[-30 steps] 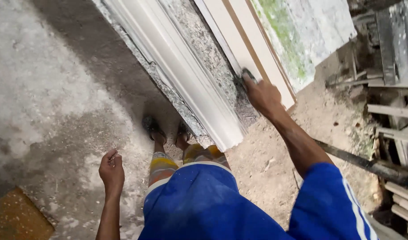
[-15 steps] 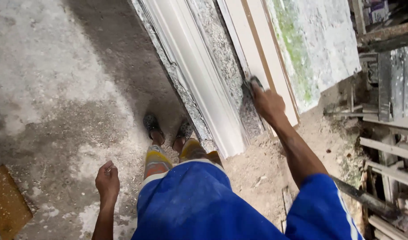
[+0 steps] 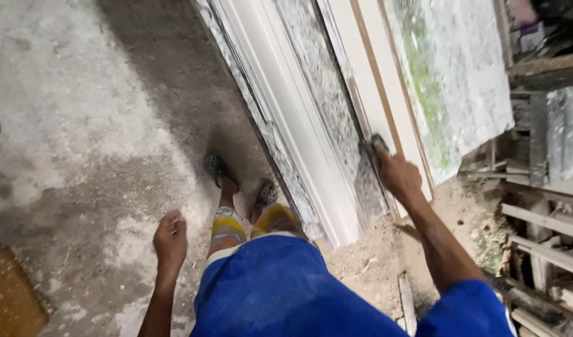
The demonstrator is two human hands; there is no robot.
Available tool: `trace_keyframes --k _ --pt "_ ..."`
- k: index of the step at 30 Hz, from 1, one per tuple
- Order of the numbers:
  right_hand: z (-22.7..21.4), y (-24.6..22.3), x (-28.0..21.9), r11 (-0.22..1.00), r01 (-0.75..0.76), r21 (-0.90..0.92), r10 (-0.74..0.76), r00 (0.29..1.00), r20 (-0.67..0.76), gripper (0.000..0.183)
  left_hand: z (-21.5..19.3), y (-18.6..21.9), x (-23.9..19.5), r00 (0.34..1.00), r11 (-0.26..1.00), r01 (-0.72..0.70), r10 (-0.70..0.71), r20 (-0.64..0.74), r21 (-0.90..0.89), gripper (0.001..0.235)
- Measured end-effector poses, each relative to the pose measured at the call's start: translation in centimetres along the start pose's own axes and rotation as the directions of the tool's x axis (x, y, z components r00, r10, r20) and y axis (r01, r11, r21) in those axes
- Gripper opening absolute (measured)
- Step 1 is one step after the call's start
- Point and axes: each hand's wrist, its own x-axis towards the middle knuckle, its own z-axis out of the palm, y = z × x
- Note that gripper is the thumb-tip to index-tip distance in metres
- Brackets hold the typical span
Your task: Scraping the edges of decorative moldings to remove excess material and smooth the finish.
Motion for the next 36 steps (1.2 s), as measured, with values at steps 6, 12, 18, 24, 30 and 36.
trace_keyframes --k 6,12,18,24,30,36 --pt "-10.7 -8.2 6.9 0.998 -0.035 -0.043 0.035 0.999 -0.001 0.048 4.4 12.5 8.7 0.959 0.979 -0.198 0.203 0.197 -0.044 0.035" --pt "-11.3 -9.3 16.5 0.992 0.067 -0.109 -0.091 0.968 -0.232 0.043 4.2 21.3 13.7 0.849 0.89 -0.437 0.457 0.266 -0.132 0.036" --pt "-11.1 -8.9 6.8 0.999 -0.051 0.0 0.051 0.998 0.03 0.046 1.2 20.8 16.2 0.881 0.924 -0.352 0.382 0.28 -0.15 0.039" --pt "-17.3 -13.4 15.0 0.999 -0.001 0.045 0.003 0.999 -0.042 0.046 1.9 20.4 19.9 0.927 0.971 -0.229 0.241 0.287 -0.074 0.04" --pt "-21.8 -16.1 27.6 0.987 0.118 -0.113 -0.144 0.954 -0.264 0.038 2.5 25.7 26.0 0.921 0.949 -0.309 0.315 0.229 -0.062 0.034" --pt "-24.6 -16.0 16.5 0.99 0.064 0.122 -0.055 0.996 -0.074 0.042 -0.1 31.1 31.1 0.91 0.928 -0.37 0.372 0.181 -0.049 0.033"
